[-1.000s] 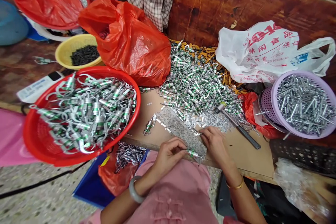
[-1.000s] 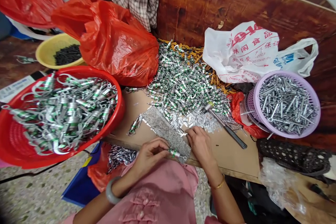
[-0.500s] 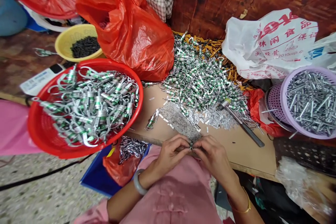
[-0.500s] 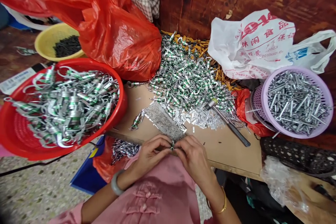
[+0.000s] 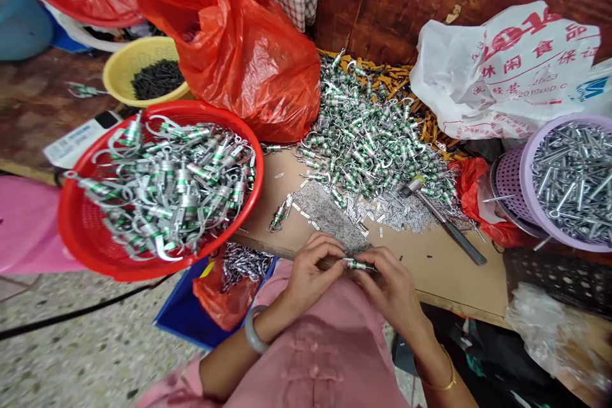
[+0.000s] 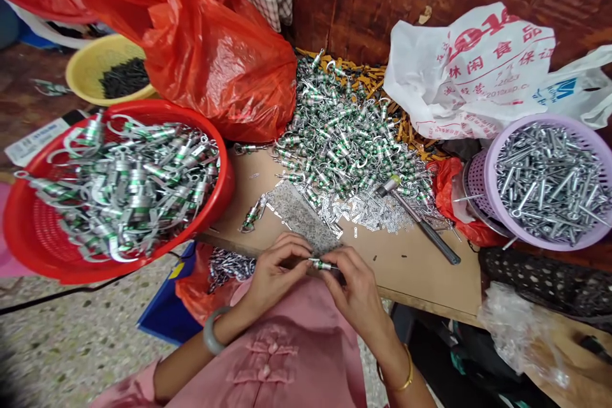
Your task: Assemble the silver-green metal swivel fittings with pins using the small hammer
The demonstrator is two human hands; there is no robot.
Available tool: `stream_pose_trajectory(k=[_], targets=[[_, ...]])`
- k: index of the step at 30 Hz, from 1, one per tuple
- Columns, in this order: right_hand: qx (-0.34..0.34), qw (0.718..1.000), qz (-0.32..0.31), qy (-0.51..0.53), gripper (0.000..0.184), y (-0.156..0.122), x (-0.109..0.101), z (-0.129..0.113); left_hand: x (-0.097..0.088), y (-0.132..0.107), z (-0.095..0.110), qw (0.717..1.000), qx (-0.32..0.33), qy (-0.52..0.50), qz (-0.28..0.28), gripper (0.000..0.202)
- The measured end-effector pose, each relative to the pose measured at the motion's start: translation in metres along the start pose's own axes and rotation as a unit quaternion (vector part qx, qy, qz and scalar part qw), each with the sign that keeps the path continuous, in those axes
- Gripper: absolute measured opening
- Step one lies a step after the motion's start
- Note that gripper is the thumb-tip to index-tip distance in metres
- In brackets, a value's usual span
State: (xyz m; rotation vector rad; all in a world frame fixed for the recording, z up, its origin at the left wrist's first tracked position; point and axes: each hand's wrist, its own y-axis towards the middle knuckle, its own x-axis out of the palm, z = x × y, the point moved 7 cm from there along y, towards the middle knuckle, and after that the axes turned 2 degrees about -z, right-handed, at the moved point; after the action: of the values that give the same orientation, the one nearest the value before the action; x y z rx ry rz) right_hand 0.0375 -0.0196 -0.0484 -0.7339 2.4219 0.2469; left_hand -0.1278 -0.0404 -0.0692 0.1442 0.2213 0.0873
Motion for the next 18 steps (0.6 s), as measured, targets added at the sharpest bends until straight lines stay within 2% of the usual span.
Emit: stream_pose_trajectory(k=[3, 9, 14, 16, 18], targets=[[0.005, 1.000, -0.004, -0.005, 0.011, -0.001, -0.002, 0.002, 0.002, 0.006, 0.013, 0.995, 0.052, 0.058, -0.065, 0.008], [-0.009, 1.000, -0.002, -0.007, 0.009, -0.004, -0.008, -0.001, 0.015, 0.010, 0.018, 0.976, 0.059, 0.089, -0.191, 0.008], [-0.001, 1.000, 0.001, 0.026, 0.007, -0.006, -0.011, 0.000, 0.019, 0.006, 0.027, 0.969, 0.117, 0.053, -0.211, 0.010], [0.006, 0.999, 0.001, 0.033, 0.007, -0.007, -0.012, 0.001, 0.020, 0.004, 0.025, 0.970, 0.109, 0.034, -0.216, 0.010], [0.018, 1.000, 0.001, 0.021, 0.006, -0.009, -0.011, 0.002, 0.023, 0.002, 0.018, 0.974, 0.070, 0.010, -0.214, 0.008]])
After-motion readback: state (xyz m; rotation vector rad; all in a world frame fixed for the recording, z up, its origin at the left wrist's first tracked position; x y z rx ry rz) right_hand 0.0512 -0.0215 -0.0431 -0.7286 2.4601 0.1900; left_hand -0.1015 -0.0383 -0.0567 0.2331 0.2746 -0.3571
